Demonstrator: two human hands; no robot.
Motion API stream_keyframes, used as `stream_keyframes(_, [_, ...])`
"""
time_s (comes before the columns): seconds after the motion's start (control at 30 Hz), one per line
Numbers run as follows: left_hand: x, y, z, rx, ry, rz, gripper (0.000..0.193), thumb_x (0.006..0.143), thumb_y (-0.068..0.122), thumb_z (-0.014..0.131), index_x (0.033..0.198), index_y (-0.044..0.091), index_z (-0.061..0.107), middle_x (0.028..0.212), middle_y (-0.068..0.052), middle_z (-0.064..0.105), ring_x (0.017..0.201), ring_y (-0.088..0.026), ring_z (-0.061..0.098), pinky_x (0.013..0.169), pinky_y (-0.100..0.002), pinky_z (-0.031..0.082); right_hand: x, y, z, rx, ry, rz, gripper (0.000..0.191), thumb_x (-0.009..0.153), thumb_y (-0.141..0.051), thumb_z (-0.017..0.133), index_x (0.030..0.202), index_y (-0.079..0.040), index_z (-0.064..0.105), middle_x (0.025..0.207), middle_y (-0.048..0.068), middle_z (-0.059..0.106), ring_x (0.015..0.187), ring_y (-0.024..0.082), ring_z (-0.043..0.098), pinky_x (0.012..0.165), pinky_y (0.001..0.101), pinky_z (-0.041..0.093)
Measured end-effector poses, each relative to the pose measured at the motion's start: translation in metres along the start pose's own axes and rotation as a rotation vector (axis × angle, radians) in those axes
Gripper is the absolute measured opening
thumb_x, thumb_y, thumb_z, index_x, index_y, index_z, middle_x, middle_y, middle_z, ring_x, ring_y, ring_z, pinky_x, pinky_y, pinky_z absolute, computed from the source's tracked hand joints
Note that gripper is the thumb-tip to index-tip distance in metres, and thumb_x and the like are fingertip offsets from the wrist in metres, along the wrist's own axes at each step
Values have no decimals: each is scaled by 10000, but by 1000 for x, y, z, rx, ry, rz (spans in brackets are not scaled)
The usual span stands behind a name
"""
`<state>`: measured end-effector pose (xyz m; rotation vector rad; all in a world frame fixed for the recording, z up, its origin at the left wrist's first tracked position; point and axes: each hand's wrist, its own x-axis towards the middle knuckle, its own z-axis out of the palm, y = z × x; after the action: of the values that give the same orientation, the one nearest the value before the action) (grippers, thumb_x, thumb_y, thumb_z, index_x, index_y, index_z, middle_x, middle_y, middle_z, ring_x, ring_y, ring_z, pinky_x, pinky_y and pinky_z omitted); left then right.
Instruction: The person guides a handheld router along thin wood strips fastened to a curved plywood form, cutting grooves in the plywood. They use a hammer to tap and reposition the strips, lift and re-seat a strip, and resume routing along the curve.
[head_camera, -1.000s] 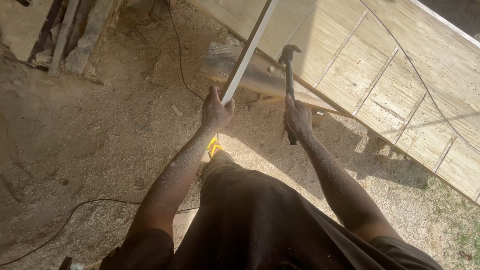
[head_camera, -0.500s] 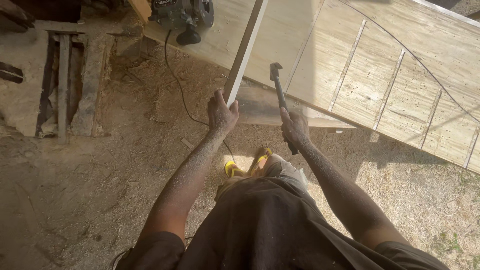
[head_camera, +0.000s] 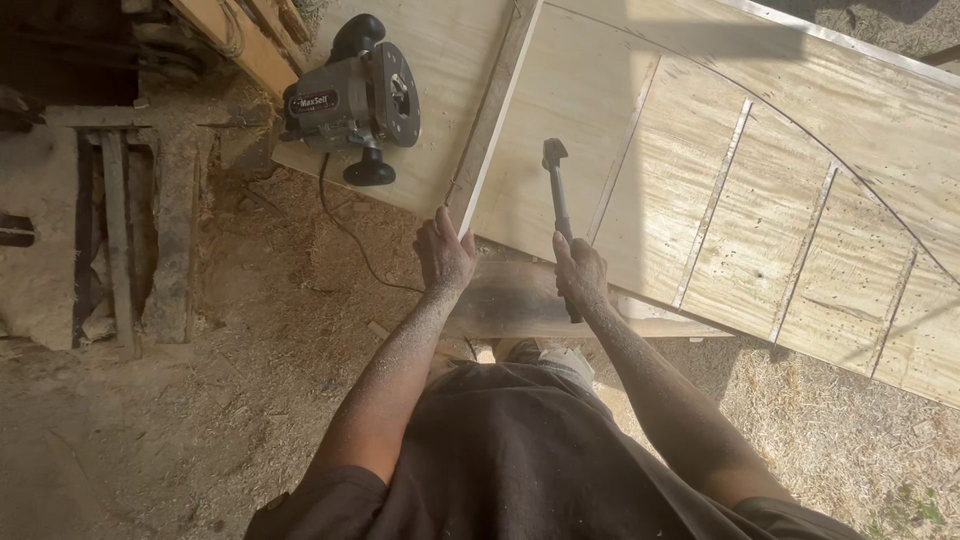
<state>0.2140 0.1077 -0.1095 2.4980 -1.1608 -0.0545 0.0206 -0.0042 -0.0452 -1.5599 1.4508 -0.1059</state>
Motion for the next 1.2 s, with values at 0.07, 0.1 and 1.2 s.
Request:
stream_keyframes(0.07, [5, 9, 13, -36, -56, -28, 759, 908, 342, 725, 1458, -5, 334, 1213, -230, 495, 1090, -386, 544, 866, -564, 480, 14, -4, 1, 5, 18, -9, 549, 1035, -502, 479, 895, 20, 573, 625, 65, 581, 496, 164, 628, 428, 335, 548])
stream_keyframes(0.1, [8, 12, 19, -53, -87, -42, 798, 893, 363, 733, 1465, -13, 325, 1233, -238, 483, 1092, -393, 536, 853, -567, 480, 20, -4, 2, -2, 30, -16, 555, 1037, -506, 483, 886, 21, 568, 616, 69, 577, 495, 164, 627, 434, 335, 546])
stream_keyframes(1.2, [71, -65, 15, -97, -126, 37, 799, 859, 353, 759, 1446, -34, 379, 1297, -215, 413, 1206, -382, 482, 956, -560, 477, 30, -36, 108, -1, -39, 45, 558, 1056, -533, 406, 921, -11, 548, 601, 74, 583, 477, 187, 639, 462, 376, 547])
